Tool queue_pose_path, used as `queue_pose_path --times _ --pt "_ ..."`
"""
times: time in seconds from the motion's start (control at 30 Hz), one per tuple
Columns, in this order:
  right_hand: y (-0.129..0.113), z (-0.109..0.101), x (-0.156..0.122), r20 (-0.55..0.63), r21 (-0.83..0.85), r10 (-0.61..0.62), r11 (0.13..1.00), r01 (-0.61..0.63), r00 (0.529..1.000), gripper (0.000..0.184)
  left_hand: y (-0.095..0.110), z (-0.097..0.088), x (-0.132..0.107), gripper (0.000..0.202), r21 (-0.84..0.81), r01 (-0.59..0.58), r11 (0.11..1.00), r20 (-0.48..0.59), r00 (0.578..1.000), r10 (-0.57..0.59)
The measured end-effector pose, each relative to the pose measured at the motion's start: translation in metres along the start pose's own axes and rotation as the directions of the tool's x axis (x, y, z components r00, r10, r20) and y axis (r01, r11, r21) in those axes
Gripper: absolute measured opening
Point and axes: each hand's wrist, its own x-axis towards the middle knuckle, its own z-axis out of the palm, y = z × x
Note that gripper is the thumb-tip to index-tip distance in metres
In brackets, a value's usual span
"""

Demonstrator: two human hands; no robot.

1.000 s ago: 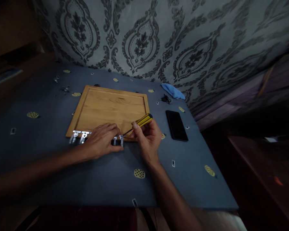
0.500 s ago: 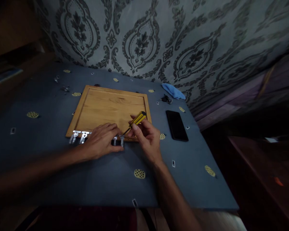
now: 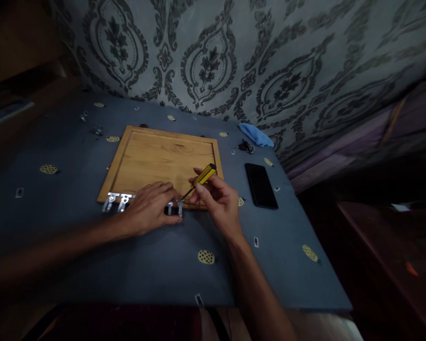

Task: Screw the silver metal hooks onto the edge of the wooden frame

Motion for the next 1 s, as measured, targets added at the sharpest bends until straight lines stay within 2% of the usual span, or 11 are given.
queue_pose_path --times 0.2,0.47,0.67,0.9,1.0 --pt "0.0004 0.0031 -0.0005 -0.033 0.026 -0.047 0.999 0.048 0.998 0.027 0.0003 -0.0003 -0.0004 0.042 0.001 -0.005 1.0 0.009 1.0 0.005" --pt "-0.0035 -0.003 0.0013 0.041 -0.03 -0.01 0.999 0.011 0.999 0.032 -0.0011 0.0015 -0.0004 0.043 -0.005 -0.002 1.0 0.005 1.0 0.002" --pt "-0.0005 0.0007 0.0001 -0.017 -0.01 -0.029 1.0 0.029 0.999 0.029 -0.0014 0.0038 -0.0005 0.042 -0.021 -0.016 1.0 -0.017 1.0 0.016" --pt "-0.0033 -0.0045 0.001 0.061 -0.027 -0.02 0.999 0.022 0.998 0.029 0.0003 -0.0002 0.0 0.043 -0.008 -0.005 1.0 0.015 1.0 0.005" --pt "-0.0024 -0.0034 0.0003 0.04 -0.043 -0.027 0.999 0.028 0.999 0.025 0.0006 -0.0007 0.0 0.042 -0.016 -0.004 1.0 0.013 1.0 0.004"
